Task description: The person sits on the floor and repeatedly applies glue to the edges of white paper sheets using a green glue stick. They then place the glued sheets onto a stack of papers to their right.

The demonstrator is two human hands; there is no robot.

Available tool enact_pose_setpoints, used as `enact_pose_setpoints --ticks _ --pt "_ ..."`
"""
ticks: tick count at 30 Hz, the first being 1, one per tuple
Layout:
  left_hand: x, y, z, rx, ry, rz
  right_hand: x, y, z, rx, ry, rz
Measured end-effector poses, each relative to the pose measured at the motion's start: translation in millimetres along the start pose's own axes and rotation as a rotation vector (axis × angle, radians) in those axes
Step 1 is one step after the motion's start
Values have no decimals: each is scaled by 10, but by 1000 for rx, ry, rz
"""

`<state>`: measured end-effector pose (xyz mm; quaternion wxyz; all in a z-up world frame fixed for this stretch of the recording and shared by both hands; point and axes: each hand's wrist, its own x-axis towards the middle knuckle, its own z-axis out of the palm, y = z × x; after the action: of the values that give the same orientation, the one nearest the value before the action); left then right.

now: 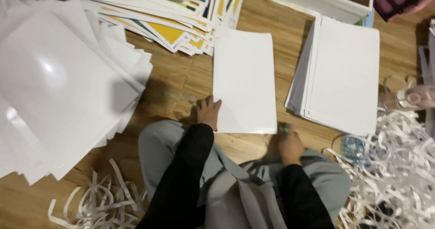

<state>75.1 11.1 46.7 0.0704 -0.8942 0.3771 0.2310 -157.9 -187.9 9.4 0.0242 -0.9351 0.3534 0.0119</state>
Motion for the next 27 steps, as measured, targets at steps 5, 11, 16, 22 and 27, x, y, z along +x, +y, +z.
enact_pose_setpoints --ticks 5,11,16,22,27 --pt "-169 201 -260 -1475 188 -477 0 269 54 -332 572 -30" --pt "-280 246 -666 -1500 273 -48 135 207 186 187 -13 -36" --pt "-899 -1108 -1295 -1426 715 -148 281 4 113 315 192 -192" --pt "-2515 -2170 -2100 -1326 700 -762 617 -819 -110 439 109 -294" --pt "-2476 -2920 -1692 -1030 245 -1116 1176 -1444 -125 433 84 -433"
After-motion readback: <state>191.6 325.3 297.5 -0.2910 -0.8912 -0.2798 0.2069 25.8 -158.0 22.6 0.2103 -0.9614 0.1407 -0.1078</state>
